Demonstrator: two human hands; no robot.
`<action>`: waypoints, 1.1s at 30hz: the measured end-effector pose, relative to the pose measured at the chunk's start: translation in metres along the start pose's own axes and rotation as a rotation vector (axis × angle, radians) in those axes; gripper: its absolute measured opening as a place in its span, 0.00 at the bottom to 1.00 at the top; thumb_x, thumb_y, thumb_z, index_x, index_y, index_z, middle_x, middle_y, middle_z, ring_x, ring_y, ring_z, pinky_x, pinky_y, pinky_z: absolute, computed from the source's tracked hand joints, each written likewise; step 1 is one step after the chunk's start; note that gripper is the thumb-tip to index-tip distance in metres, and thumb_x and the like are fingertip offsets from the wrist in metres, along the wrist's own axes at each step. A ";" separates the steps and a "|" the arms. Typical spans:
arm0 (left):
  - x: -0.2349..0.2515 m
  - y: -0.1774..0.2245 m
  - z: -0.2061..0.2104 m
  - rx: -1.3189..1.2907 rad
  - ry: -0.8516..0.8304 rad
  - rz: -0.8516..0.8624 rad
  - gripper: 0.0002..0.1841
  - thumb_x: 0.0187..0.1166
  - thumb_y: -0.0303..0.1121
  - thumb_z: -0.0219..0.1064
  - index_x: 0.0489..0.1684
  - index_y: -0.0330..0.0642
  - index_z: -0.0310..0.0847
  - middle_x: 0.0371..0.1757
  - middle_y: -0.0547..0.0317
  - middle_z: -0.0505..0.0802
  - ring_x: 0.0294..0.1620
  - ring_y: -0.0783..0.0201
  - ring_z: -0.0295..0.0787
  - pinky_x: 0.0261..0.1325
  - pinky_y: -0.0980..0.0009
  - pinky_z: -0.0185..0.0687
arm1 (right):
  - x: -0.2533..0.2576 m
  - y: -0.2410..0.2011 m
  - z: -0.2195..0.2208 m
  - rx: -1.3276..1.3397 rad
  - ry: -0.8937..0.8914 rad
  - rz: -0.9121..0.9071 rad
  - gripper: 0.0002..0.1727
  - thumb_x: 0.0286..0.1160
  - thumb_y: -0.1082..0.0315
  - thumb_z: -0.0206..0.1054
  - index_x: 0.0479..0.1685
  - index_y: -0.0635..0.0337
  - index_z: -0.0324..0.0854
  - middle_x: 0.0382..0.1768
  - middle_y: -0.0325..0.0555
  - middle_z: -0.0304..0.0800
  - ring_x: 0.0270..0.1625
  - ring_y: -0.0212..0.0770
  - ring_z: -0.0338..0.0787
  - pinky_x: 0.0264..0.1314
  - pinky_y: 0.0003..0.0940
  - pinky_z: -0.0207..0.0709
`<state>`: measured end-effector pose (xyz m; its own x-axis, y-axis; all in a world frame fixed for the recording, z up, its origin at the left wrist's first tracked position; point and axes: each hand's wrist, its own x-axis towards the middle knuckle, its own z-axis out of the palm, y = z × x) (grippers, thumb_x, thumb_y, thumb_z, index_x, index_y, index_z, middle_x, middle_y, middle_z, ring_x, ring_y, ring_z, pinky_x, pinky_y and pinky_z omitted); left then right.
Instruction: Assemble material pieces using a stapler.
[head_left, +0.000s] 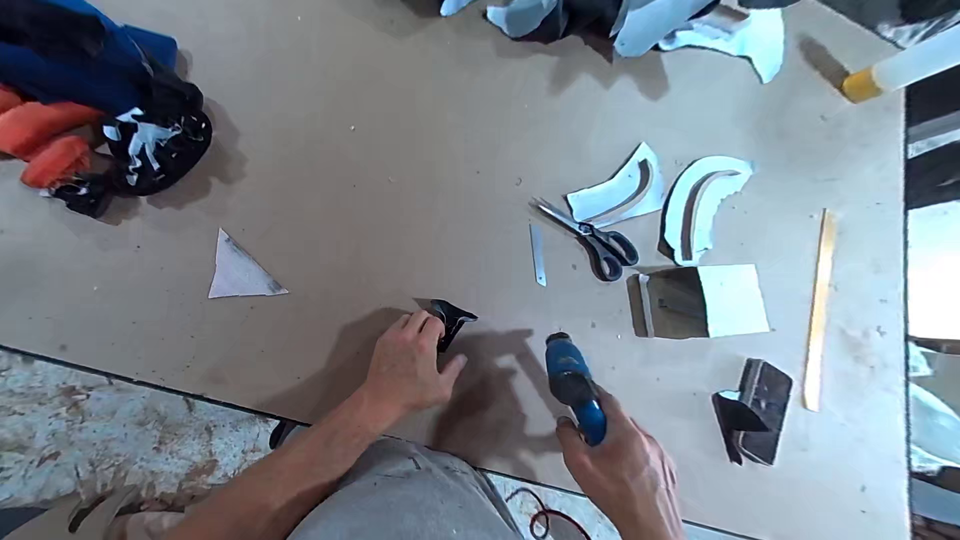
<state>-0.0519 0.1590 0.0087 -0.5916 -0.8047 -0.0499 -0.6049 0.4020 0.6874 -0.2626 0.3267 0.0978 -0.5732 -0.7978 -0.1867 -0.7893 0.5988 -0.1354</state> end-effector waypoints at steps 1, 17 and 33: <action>0.002 0.005 0.001 0.033 -0.022 -0.022 0.21 0.72 0.49 0.77 0.49 0.39 0.88 0.54 0.49 0.92 0.58 0.50 0.90 0.59 0.53 0.89 | 0.003 0.009 0.010 -0.008 0.011 -0.004 0.35 0.59 0.56 0.68 0.72 0.61 0.82 0.42 0.62 0.94 0.39 0.66 0.93 0.37 0.70 0.80; -0.024 0.105 -0.083 -0.364 0.367 0.526 0.19 0.77 0.44 0.73 0.63 0.51 0.85 0.64 0.65 0.88 0.67 0.67 0.86 0.67 0.66 0.89 | 0.007 -0.055 -0.051 0.902 0.136 -0.403 0.15 0.72 0.45 0.75 0.39 0.46 0.91 0.36 0.28 0.91 0.34 0.27 0.93 0.32 0.28 0.93; -0.008 0.083 -0.053 -0.678 0.229 0.194 0.06 0.78 0.36 0.74 0.40 0.47 0.96 0.58 0.62 0.93 0.58 0.70 0.91 0.57 0.71 0.92 | 0.028 -0.091 0.008 1.442 -0.191 -0.325 0.12 0.71 0.71 0.73 0.53 0.60 0.89 0.41 0.46 0.95 0.43 0.40 0.95 0.50 0.36 0.92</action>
<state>-0.0691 0.1757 0.1050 -0.4837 -0.8474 0.2189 0.0048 0.2475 0.9689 -0.2052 0.2505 0.0970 -0.2927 -0.9539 -0.0665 0.0835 0.0437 -0.9955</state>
